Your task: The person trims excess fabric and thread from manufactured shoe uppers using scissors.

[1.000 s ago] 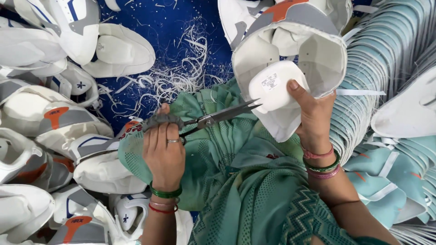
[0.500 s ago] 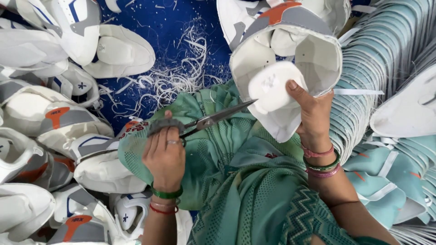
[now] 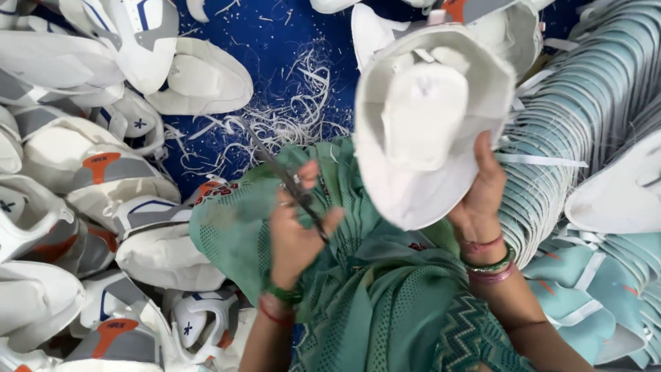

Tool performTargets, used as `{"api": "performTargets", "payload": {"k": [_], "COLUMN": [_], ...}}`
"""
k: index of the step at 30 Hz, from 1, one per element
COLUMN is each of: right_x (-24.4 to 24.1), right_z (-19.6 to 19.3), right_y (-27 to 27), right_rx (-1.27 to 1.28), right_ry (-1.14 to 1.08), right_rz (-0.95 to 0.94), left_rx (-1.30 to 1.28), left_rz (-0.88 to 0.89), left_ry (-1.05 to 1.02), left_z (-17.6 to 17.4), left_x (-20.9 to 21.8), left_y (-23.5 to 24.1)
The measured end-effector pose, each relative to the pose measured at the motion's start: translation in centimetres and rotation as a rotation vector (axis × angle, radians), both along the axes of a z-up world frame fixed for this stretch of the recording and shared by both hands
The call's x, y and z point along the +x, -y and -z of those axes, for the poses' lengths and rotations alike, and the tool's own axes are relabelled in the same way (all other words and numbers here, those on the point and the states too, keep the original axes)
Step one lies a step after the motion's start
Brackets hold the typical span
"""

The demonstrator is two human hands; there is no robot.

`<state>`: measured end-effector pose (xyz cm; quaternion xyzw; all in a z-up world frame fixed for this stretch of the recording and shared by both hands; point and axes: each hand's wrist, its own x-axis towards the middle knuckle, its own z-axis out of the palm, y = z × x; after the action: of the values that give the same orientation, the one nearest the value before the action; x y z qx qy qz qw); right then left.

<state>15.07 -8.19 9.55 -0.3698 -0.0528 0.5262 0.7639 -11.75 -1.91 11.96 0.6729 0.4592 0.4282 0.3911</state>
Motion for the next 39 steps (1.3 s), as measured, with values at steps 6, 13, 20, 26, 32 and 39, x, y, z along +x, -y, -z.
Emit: {"api": "performTargets", "payload": {"k": [6,13,20,26,32,39], "right_x": [-0.7,2.1,0.8,1.1,0.7,1.2], "right_z": [1.8,-0.5,-4.7,-0.4,-0.3,-0.3], "right_y": [0.9,-0.6,-1.3,0.4,1.0,0.9], "right_rx": [0.126,0.131,0.332,0.351,0.362,0.371], "right_ry": [-0.229,-0.096,0.026,0.010,0.023,0.027], "right_rz": [-0.093,-0.291,-0.107,-0.035,-0.034,-0.012], "left_rx": [-0.321,-0.163,-0.010,0.119,0.050,-0.014], "left_rz": [0.221,0.149,0.140,0.343,0.442,0.291], "left_ry": [0.414,0.164,-0.480,-0.536,-0.555,-0.545], "left_z": [2.6,-0.5,0.9,1.6,1.9,0.5], "left_x": [0.8,-1.7,-3.5,-1.7,-1.7,-1.7], "left_y": [1.5,0.4,3.5,4.5,4.2,4.4]}}
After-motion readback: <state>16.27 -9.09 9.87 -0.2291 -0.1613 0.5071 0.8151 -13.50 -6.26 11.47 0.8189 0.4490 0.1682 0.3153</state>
